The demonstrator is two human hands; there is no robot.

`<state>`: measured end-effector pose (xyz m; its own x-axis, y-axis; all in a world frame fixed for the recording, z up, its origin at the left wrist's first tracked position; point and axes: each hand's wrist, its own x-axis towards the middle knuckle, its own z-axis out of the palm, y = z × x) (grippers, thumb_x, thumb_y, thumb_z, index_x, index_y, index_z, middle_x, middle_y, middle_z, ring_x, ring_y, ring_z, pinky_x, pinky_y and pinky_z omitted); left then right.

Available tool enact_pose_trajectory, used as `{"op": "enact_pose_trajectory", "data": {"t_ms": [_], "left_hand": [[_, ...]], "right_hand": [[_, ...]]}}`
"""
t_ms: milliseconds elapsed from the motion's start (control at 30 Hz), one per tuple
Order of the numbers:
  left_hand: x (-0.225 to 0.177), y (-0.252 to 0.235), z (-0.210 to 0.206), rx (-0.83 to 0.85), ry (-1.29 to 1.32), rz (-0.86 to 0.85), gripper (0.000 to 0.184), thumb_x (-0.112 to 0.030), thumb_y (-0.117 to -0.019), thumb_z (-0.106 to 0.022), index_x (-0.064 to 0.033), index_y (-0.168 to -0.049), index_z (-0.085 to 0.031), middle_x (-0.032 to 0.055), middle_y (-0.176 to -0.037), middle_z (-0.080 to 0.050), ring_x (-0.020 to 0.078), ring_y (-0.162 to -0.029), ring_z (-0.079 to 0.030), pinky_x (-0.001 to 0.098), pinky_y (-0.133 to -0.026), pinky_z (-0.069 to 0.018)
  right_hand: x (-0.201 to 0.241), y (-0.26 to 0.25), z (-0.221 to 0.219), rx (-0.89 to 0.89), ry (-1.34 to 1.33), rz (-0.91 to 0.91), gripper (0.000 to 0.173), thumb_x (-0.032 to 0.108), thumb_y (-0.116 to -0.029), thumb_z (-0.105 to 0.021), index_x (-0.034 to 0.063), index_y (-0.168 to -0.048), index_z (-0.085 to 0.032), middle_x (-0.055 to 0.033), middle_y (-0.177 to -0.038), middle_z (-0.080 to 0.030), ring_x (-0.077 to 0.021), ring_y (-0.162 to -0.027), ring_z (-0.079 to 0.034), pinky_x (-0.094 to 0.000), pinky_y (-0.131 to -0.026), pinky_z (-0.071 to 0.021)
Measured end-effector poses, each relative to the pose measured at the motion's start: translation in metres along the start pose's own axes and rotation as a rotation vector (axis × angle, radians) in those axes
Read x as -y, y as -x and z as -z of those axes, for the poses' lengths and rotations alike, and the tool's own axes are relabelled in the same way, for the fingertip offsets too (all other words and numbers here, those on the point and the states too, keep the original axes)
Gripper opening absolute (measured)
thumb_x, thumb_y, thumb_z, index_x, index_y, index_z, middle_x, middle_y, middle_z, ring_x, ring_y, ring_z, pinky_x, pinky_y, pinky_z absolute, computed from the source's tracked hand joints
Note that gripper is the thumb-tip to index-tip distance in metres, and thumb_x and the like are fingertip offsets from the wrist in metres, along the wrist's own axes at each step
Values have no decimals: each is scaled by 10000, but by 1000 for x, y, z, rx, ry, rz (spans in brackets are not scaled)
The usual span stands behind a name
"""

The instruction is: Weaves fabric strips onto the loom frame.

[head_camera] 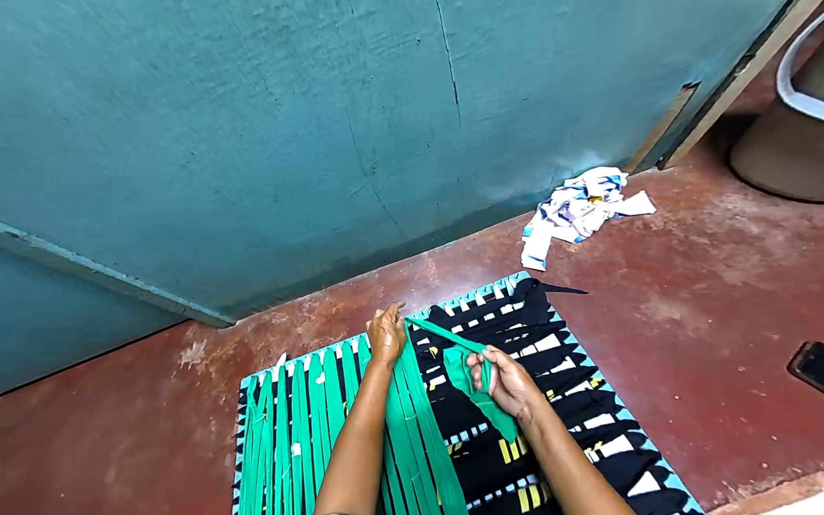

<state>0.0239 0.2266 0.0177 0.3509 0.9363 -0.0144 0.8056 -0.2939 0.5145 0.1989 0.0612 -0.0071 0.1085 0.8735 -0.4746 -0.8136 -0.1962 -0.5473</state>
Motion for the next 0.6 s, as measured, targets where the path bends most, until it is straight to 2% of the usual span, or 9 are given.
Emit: {"op": "enact_pose_trajectory", "data": {"t_ms": [133,200,267,400,467,600], "left_hand": [[1,-15,11,161,95,119,372,-27,-971,-562,-26,-1337,-628,168,-1086,-707,338,-1070,-646,570,-999,-443],[-3,-19,15,215,83,181,344,-38,-977,-553,-41,-1308,-647,175,-1148,-692,338,-1130,-626,583,-1018,-427],[-10,-22,18,252,51,245,299,-57,-983,-548,-54,-1254,-675,179,-1202,-679,343,-1194,-604,601,-1037,-411],[-18,-27,21,304,-26,295,242,-129,-1005,-555,-68,-1191,-697,175,-1237,-674,355,-1234,-585,634,-1035,-388],[-19,-26,20,306,-56,289,222,-147,-1008,-566,-76,-1161,-710,171,-1240,-674,347,-1237,-585,634,-1035,-384],[-16,-27,20,302,-42,296,198,-161,-998,-594,-72,-1108,-731,166,-1204,-686,339,-1211,-592,625,-1022,-382]], "right_hand": [[15,-13,-24,35,-269,91,360,176,-1116,-226,78,-1025,-559,-96,-1014,-768,-151,-756,-738,-246,-591,-568],[21,-25,-36,22,-293,124,339,183,-1118,-245,67,-1082,-562,-100,-1131,-750,-172,-884,-747,-275,-648,-580],[28,-36,-48,-21,-283,141,262,189,-1125,-259,79,-1125,-496,-95,-1195,-718,-179,-953,-735,-299,-665,-579],[40,-52,-67,-121,-208,161,249,173,-1133,-279,52,-1242,-468,-113,-1234,-676,-190,-980,-714,-329,-716,-579],[47,-59,-73,-120,-134,166,231,158,-1133,-280,53,-1253,-448,-112,-1231,-662,-180,-969,-704,-326,-726,-571],[63,-70,-87,-67,113,179,239,134,-1127,-301,43,-1245,-488,-97,-1225,-661,-151,-1001,-679,-319,-752,-552]]}}
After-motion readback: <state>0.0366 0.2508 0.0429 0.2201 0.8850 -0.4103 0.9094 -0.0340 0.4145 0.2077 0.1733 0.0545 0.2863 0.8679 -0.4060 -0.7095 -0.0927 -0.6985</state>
